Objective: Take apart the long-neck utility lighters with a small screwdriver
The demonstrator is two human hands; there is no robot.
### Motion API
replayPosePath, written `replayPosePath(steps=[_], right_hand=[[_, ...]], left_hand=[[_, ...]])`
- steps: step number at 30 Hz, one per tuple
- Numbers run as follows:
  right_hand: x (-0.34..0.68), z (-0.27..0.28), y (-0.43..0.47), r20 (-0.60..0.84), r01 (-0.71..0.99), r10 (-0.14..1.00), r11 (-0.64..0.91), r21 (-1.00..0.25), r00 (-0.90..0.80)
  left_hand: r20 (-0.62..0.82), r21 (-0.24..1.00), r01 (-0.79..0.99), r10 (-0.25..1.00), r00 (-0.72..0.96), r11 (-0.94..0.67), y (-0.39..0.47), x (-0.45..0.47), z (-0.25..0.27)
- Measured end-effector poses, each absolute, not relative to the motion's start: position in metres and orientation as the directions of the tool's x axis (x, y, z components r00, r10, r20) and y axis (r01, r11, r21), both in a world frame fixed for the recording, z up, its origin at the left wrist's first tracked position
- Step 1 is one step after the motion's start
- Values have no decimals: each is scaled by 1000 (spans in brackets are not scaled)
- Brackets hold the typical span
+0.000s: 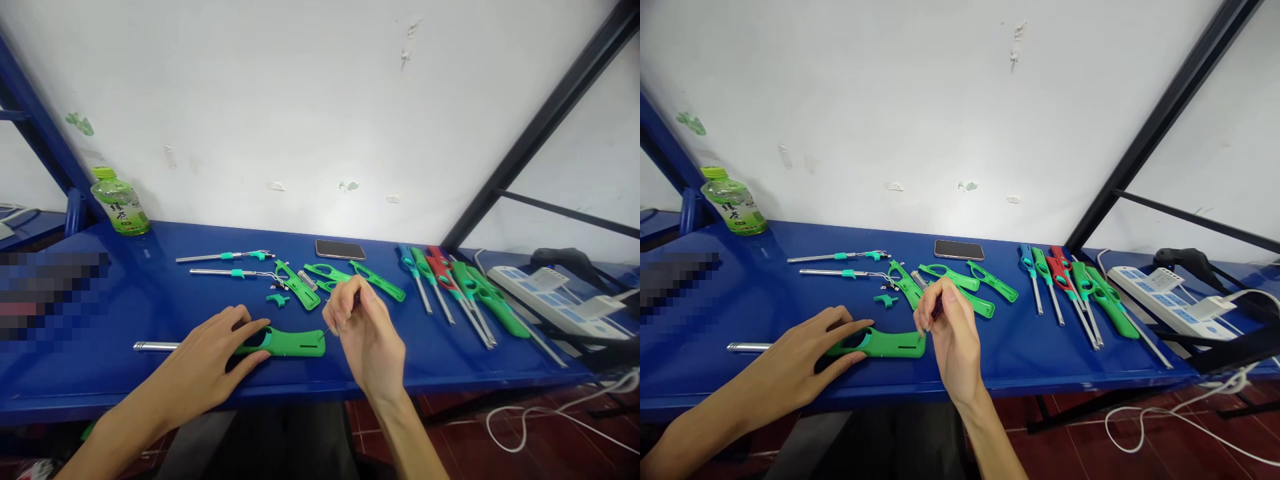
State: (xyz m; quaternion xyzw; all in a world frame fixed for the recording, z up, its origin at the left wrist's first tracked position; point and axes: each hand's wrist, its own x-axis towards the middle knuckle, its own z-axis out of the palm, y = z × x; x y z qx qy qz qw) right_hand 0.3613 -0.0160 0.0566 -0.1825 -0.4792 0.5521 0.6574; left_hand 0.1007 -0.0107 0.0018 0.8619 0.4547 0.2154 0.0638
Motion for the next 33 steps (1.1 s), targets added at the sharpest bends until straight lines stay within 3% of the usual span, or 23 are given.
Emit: replayPosePath(steps=[17,19,24,33], right_hand=[[378,47,2,443,-552,896,363,-751,-14],[377,45,2,480,-468,877,409,-783,-35],[371,47,-7,609,1,792,610,-793,-46],[372,52,-13,723,228,690,710,-667,-32]], left_hand=[[264,312,775,833,485,-550,-10,102,7],[262,300,778,831,490,-553,-10,103,9],[273,290,778,828,491,-557,-10,105,9],[274,275,773,817,507,-572,-10,104,9]])
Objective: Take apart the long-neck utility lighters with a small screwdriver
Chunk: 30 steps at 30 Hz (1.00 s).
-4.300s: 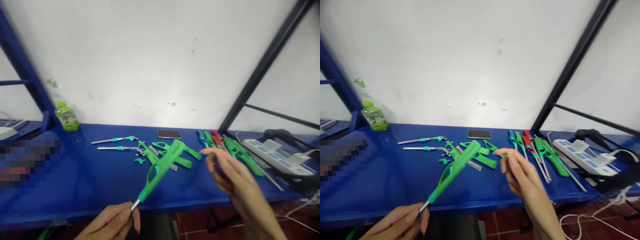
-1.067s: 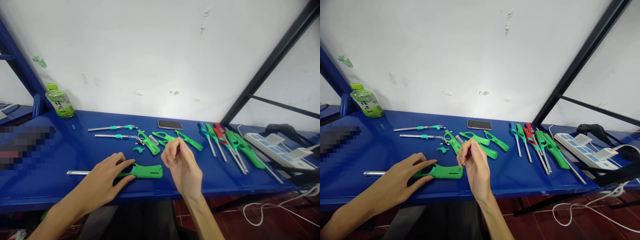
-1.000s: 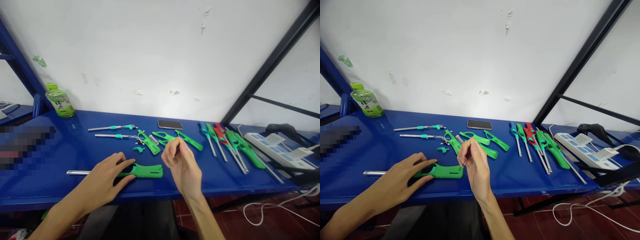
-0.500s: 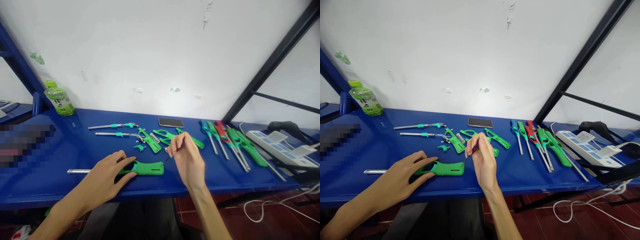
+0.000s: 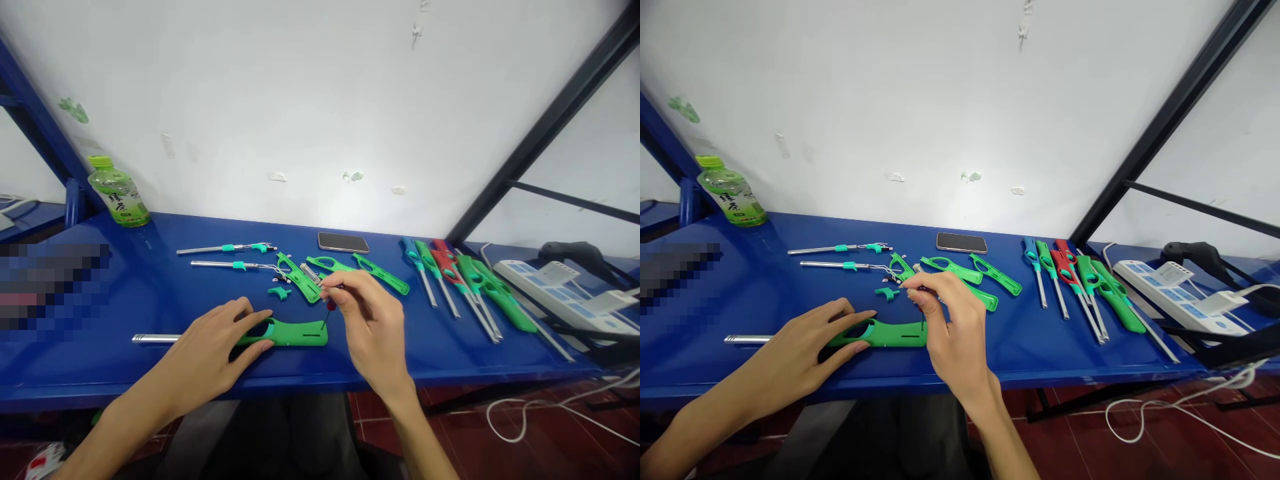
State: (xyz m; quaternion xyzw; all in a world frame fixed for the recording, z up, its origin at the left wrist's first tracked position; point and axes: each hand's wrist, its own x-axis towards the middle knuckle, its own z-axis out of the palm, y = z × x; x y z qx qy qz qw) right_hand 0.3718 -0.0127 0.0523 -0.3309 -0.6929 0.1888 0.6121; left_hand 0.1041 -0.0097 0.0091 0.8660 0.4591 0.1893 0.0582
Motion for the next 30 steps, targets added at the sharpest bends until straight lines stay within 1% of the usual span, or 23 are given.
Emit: replayPosePath(steps=[2,6,8,11,15,17,21,26,30], right_hand=[[373,54,-12,732,268,681,706,-656,-2],[372,55,-12,767,415,635,676,-609,92],[370,54,-13,769,436,621,657,-615,151],[370,53,-15,733,378,656,641,-668,183],[378,54,-16,647,228,757,616,-754,92],[382,55,-14,615,163,787,602,-782,47],[382,58,-13,589,102,806,591,-800,-55],[376,59,-14,623,75,782,621,-780,7],[379,59,-11,610,48,789,614,-788,-74]], left_hand=[[277,267,775,816,507,-572,-9,104,10],[296,260,776,812,503,-575,-8,104,10],[298,261,771,808,508,-581,-8,104,10],[299,255,765,801,519,-591,-7,104,10],[308,249,762,795,522,-597,-7,103,9],[313,247,762,793,522,-599,-8,103,9],[326,242,762,789,520,-601,-8,103,9],[329,246,765,794,511,-595,-8,103,9],[308,254,770,803,510,-586,-9,104,11]])
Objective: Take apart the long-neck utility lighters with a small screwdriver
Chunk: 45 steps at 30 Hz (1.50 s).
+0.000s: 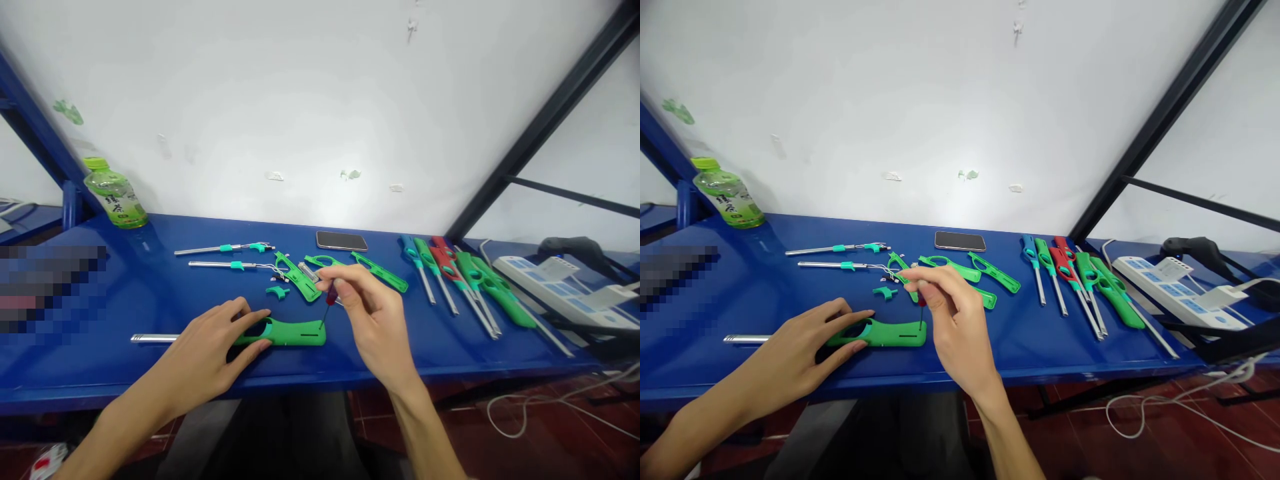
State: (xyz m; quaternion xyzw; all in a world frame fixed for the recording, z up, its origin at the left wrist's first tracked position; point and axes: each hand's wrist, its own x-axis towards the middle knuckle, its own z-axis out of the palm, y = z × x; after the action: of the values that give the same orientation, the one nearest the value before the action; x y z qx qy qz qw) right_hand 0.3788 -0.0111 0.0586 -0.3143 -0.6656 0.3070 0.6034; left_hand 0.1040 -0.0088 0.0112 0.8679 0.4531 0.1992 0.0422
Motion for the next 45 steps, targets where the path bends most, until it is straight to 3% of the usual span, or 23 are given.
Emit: replayPosePath(steps=[7,12,18,23,27,34,39,42,45], right_hand=[[380,58,-12,655,64,753,658,-751,-59],[379,59,-13,641,42,751,653,-756,-159],[381,56,-11,684,168,729,678,-715,-34],[385,59,-14,668,202,729,684,-701,-149],[382,59,-14,729,264,684,709,-654,-30],[378,53,-9,697,166,713,697,-697,-69],[376,51,-8,718,169,695,703,-691,45],[378,50,-8,666,114,746,661,-742,6],[380,49,-6,686,134,727,682,-719,-22]], left_hand=[[275,269,768,810,518,-582,-10,104,13],[259,275,767,813,521,-580,-10,104,13],[246,269,776,819,517,-571,-10,105,14],[270,265,766,808,524,-585,-10,106,15],[298,257,766,802,518,-590,-10,105,14],[329,239,773,798,505,-588,-10,104,13],[336,236,767,790,512,-597,-10,105,12],[341,231,772,793,506,-592,-10,105,13],[344,234,776,796,498,-586,-10,105,13]])
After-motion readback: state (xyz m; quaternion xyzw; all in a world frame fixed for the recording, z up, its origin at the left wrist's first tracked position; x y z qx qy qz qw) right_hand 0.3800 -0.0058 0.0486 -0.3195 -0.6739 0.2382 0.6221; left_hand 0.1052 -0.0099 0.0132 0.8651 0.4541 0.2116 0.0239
